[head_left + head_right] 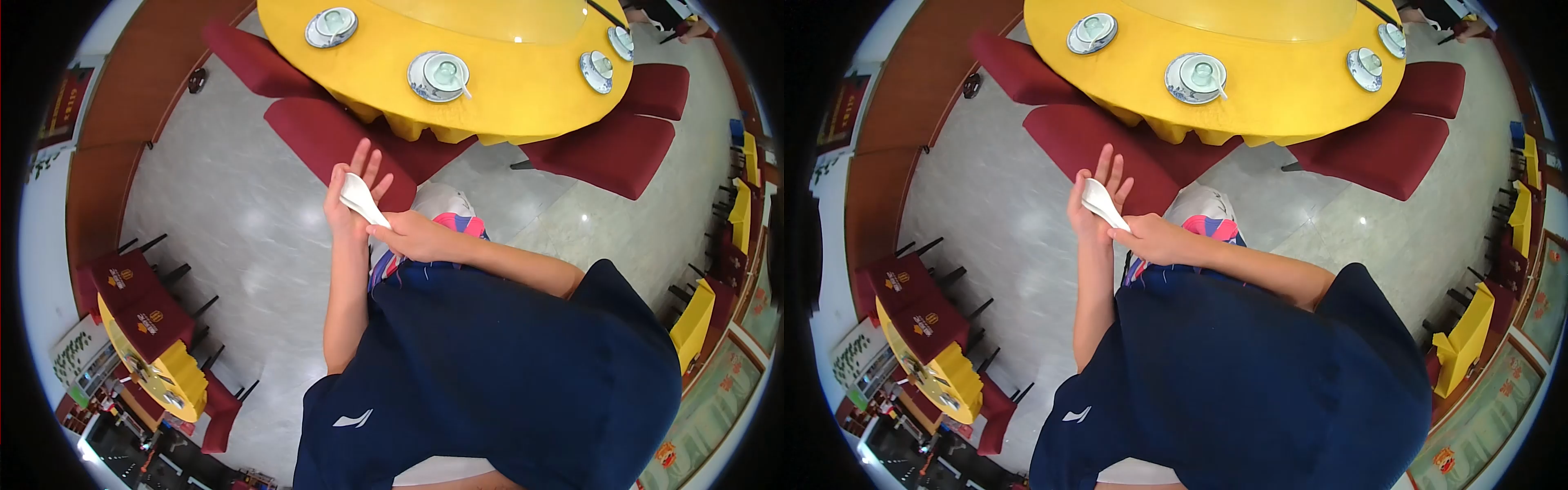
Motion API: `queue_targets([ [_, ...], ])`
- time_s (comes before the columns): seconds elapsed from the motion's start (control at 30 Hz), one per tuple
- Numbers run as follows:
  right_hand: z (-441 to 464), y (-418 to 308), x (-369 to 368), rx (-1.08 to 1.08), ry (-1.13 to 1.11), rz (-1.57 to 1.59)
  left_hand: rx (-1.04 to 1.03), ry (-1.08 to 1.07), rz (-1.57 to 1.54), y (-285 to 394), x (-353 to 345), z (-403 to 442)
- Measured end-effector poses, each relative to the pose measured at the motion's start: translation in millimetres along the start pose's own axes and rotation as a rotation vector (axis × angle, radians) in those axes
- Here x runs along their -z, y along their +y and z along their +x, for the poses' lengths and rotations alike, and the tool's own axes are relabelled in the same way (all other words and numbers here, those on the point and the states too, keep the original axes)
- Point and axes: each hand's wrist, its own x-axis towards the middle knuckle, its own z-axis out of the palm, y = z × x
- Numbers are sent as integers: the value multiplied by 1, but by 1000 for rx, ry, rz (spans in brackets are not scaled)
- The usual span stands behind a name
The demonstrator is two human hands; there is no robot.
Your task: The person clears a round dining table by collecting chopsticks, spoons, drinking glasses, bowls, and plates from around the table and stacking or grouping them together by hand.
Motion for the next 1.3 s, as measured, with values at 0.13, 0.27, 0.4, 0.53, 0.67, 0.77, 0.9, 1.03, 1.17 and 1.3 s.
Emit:
queue_targets([
  [0.13, 4, -32, 49, -217, -217, -76, 105, -68, 77, -9, 22, 31],
  [0.27, 36, 9, 116, -249, 296, 10, 177, -72, -215, -13, 26, 48],
  [0.4, 93, 127, 221, -326, 976, -551, 209, -63, -268, -1, 30, 51],
  [0.53, 135, 175, 271, -455, 842, -689, 243, -58, -268, 18, 57, 58],
  [0.67, 146, 167, 275, -504, 929, -821, 201, -71, -244, 47, 75, 54],
  [0.77, 130, 153, 260, -432, 1017, -972, 185, -89, -198, 80, 99, 48],
  [0.9, 110, 54, 153, -178, 1190, -476, 91, 31, 68, 121, 121, 44],
  [1.03, 129, -47, -42, -53, 735, 213, 91, 143, 50, 152, 133, 47],
  [1.17, 169, -70, -138, 48, 359, 227, 23, 22, 93, 188, 157, 63],
  [1.3, 195, -96, -153, -36, 314, 174, 37, 62, 87, 225, 149, 68],
])
